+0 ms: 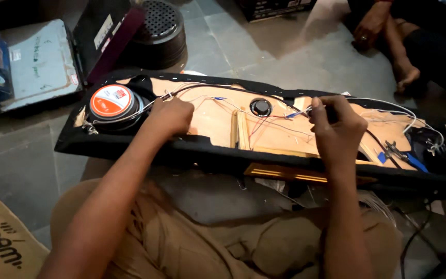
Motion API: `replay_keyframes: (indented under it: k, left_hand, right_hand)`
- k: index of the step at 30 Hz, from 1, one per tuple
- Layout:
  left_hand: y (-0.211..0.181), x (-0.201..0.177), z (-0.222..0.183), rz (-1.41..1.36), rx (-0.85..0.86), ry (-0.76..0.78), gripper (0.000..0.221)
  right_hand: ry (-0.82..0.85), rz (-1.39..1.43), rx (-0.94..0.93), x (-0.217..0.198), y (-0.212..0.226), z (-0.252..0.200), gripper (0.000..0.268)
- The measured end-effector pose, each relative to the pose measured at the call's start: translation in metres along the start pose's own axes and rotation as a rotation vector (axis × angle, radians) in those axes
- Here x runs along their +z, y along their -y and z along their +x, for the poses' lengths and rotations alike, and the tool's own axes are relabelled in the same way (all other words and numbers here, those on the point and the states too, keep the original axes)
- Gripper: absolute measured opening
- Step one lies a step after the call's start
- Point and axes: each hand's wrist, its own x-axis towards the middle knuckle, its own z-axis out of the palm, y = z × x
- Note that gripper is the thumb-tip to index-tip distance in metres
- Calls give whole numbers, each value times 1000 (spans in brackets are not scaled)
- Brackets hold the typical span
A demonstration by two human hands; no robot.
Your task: The person connects wires and applies blue adhesive tape to the internal components of a large speaker or amplifier housing by hand.
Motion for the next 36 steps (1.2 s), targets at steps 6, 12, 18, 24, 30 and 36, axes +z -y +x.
replay_keyframes:
  k: [6,12,18,24,30,36]
  left_hand:
    - [-51,-20,-15,-913,438,-469,31]
    - [-140,-15,-29,-1148,571,-366,39]
    - [-152,-17,-34,-1222,755,-493,40]
    - [-156,-14,-40,-1109,572,-518,43]
    - [-156,-14,-43,-1148,543,-476,43]
    - [-151,-13,-41,-1079,533,-383,40]
  right_hand:
    - [62,81,-19,-1,8,-6,21]
    - [375,476,117,5,15,-18,50]
    - [336,464,187,8,7,-20,37]
    - [251,150,24,10,9,-27,25]
    - [311,328,88,11,9,-23,42]
    - [310,401,132,9,-3,-24,59]
